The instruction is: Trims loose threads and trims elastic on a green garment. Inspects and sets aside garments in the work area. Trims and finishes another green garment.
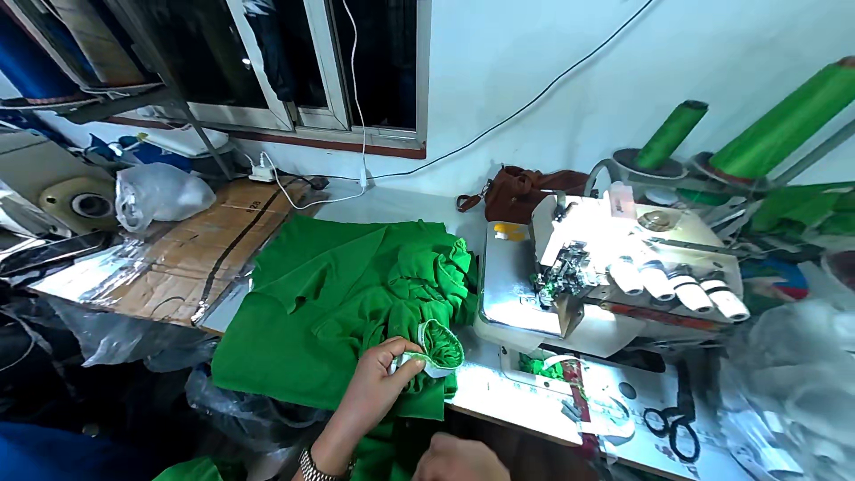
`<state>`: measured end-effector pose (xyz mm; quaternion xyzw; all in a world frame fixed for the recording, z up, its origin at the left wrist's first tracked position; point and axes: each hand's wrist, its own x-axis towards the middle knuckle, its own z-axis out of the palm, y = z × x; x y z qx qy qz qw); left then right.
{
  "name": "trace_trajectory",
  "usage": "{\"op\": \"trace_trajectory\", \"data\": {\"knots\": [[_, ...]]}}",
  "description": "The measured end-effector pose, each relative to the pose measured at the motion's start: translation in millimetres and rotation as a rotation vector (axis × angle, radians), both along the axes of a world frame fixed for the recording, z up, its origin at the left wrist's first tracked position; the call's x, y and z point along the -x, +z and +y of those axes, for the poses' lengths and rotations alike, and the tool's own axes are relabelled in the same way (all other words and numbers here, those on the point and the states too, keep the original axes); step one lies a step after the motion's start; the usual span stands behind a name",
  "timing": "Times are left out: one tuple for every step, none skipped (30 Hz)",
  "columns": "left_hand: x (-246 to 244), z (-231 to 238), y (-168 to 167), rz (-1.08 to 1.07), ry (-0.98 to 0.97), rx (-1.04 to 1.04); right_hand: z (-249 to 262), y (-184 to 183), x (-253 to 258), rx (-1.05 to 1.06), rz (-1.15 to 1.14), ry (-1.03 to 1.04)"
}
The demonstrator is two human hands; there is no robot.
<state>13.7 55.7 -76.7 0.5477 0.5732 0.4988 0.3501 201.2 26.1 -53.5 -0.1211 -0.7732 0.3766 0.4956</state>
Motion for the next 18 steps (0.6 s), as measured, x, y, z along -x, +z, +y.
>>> {"op": "trace_trajectory", "data": {"knots": [[0,-1,0,-0.019,-0.008,-0.012,4,-5,-2,0.117,-0.005,-0.084],[1,-2,0,-0.034,-0.010,-0.025,12,-13,-2,0.203,0.008,-0.191],[0,-2,0,-0.046,-0.008,-0.036,22,-23,0,0.232,0.027,-0.300],[-1,-2,1,-0.047,-0.003,-0.045,32,-33,2,0.215,0.045,-0.383],[-2,-2,1,-0.043,0.004,-0.058,41,-41,4,0.180,0.056,-0.443],[-3,-3,1,-0.030,0.011,-0.069,47,-47,6,0.147,0.047,-0.488],[-4,-3,0,-0.011,0.018,-0.086,52,-50,9,0.127,0.027,-0.511],[-5,-2,-1,0.016,0.024,-0.110,55,-52,13,0.108,0.015,-0.526],[-6,-1,-2,0.039,0.032,-0.136,57,-53,16,0.084,0.010,-0.534],[-7,0,-3,0.048,0.041,-0.150,57,-53,18,0.051,0.014,-0.551],[-8,0,-3,0.045,0.045,-0.151,55,-53,20,0.025,0.019,-0.569],[-8,-1,-3,0.032,0.044,-0.148,50,-52,21,0.022,0.023,-0.589],[-8,-2,-3,0.020,0.045,-0.147,46,-51,23,0.048,0.026,-0.603],[-8,-3,-3,0.005,0.048,-0.146,42,-50,24,0.101,0.012,-0.611],[-9,-4,-3,-0.003,0.049,-0.148,38,-50,25,0.171,-0.014,-0.606],[-8,-4,-4,-0.006,0.044,-0.150,37,-51,27,0.243,-0.028,-0.592],[-7,-5,-5,-0.005,0.036,-0.151,37,-52,28,0.302,-0.031,-0.576],[-6,-6,-6,-0.001,0.027,-0.148,38,-53,30,0.352,-0.023,-0.563]]}}
